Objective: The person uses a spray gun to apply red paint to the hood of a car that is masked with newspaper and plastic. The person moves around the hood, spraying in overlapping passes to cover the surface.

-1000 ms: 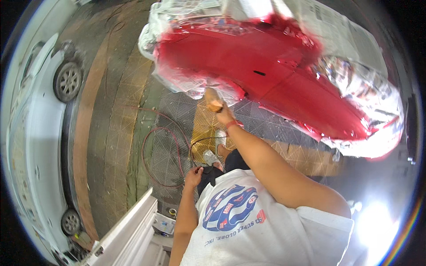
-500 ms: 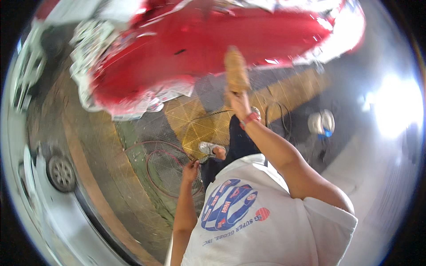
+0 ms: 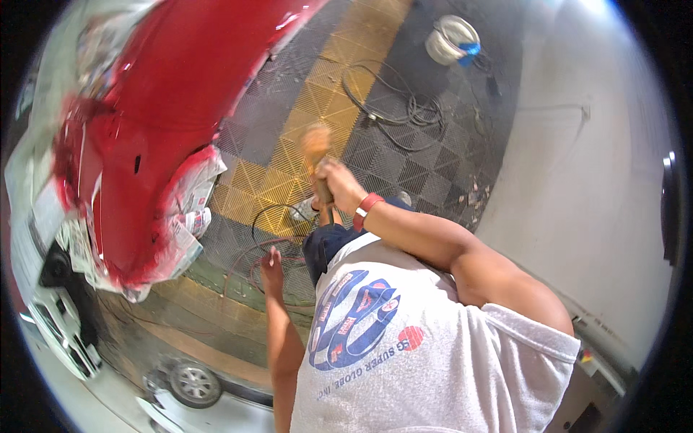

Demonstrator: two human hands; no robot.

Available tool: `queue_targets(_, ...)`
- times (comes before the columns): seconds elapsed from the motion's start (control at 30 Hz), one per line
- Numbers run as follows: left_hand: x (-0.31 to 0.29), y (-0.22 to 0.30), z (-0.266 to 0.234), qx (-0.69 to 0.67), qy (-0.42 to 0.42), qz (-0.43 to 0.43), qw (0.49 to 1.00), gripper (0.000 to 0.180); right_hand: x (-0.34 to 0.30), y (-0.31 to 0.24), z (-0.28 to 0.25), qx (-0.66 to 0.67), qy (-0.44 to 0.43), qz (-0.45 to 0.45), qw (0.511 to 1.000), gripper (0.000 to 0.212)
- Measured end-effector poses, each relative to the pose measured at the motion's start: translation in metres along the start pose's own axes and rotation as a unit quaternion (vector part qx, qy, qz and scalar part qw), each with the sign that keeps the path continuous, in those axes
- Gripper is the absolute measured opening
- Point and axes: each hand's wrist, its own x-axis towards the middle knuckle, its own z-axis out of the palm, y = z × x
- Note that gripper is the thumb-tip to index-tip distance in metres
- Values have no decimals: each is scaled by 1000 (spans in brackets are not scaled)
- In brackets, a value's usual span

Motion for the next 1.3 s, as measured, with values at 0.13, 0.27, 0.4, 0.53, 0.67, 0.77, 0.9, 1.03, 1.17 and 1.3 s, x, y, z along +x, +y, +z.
queue_targets(0.13, 7, 109, 46, 137, -24, 17, 990, 63, -41, -146, -123, 199, 177, -90, 960, 28)
queue_targets(0.27, 11, 229, 143, 251, -36, 37, 967, 63, -128, -293, -281, 360, 237, -331, 839, 21)
queue_targets(0.4, -1, 304, 247, 265, -8, 274, 925, 65, -254, -387, -425, 304, 333, -482, 752, 29)
queue_targets(0.53, -21, 396, 326, 270, -68, 350, 894, 59, -374, -434, -491, 208, 205, -575, 764, 48)
queue_targets(0.67, -19, 446, 391, 273, -154, 356, 881, 58, -395, -428, -524, -35, 527, -452, 719, 48)
queue_targets(0.77, -22, 483, 440, 275, -216, 369, 861, 54, -396, -394, -560, -187, 581, -178, 771, 49)
queue_targets(0.9, -32, 534, 533, 323, -289, 430, 792, 54, -358, -310, -640, -326, 519, 56, 788, 67)
queue_targets(1.03, -50, 531, 641, 223, -387, 544, 710, 56, -290, -213, -751, -560, 371, 60, 738, 75)
queue_targets(1.17, -77, 497, 692, 290, -464, 513, 662, 74, -190, -120, -868, -625, 275, 195, 704, 65)
queue_targets(1.3, -117, 439, 722, 376, -586, 347, 629, 86, -92, -41, -975, -684, 197, 287, 641, 56)
